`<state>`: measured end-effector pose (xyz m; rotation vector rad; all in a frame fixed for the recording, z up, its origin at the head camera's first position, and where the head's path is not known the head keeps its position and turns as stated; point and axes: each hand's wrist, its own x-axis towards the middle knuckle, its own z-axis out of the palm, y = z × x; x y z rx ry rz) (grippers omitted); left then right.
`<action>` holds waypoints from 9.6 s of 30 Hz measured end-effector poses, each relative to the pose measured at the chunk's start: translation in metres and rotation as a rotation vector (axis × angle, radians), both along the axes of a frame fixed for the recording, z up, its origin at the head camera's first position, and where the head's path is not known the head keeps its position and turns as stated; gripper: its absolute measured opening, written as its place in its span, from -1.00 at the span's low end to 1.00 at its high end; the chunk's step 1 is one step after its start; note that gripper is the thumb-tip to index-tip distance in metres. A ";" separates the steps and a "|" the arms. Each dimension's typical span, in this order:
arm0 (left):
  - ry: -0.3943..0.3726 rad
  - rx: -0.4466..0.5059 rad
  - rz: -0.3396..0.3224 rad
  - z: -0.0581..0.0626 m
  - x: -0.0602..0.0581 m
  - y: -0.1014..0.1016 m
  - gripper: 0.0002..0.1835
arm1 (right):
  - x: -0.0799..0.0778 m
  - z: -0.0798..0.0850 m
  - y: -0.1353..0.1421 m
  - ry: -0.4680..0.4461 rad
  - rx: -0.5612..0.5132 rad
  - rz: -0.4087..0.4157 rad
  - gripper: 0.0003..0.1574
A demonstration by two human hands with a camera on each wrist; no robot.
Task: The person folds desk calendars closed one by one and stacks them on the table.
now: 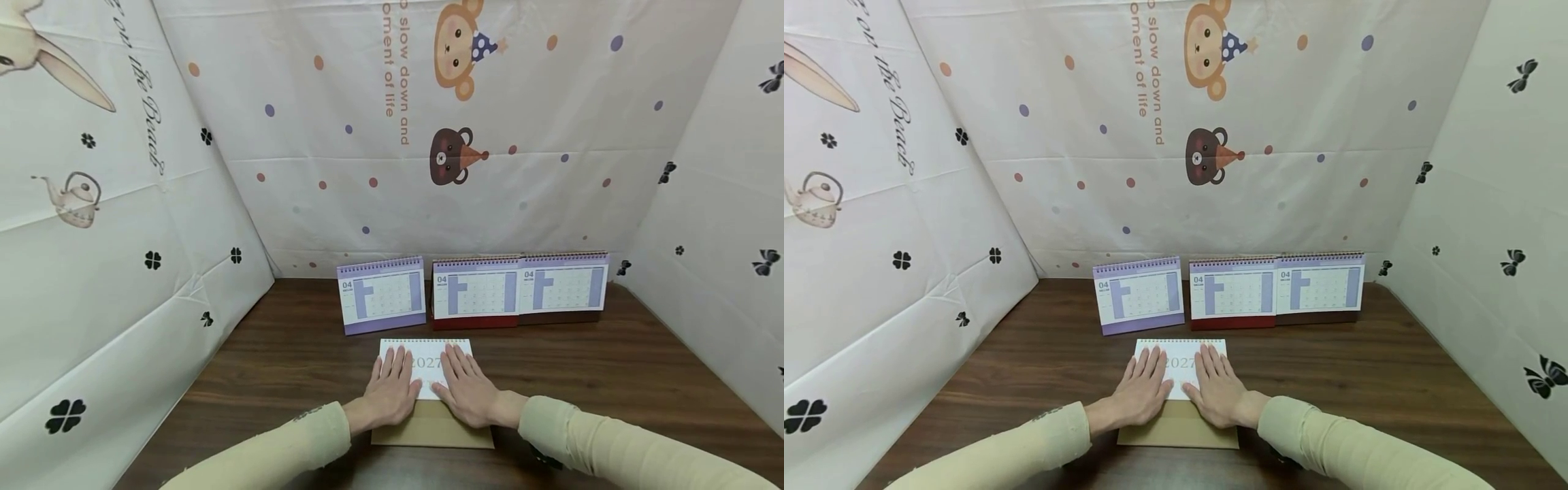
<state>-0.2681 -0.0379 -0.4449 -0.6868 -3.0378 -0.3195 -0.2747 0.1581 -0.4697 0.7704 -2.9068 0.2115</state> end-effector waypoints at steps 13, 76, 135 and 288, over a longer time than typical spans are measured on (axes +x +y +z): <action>-0.018 -0.009 -0.002 0.000 -0.002 0.000 -0.38 | 0.001 0.004 -0.001 0.023 0.033 0.008 -0.15; -0.597 1.165 0.656 0.055 -0.037 -0.078 -0.41 | -0.003 0.090 -0.026 -0.506 -0.431 -0.306 -0.65; -0.023 0.781 0.840 0.068 -0.077 -0.216 -0.30 | -0.070 0.095 -0.154 -0.035 -0.829 0.014 -0.56; -0.407 1.402 0.459 0.130 -0.148 -0.097 -0.50 | -0.149 0.174 -0.054 -0.695 -1.407 -0.087 -0.29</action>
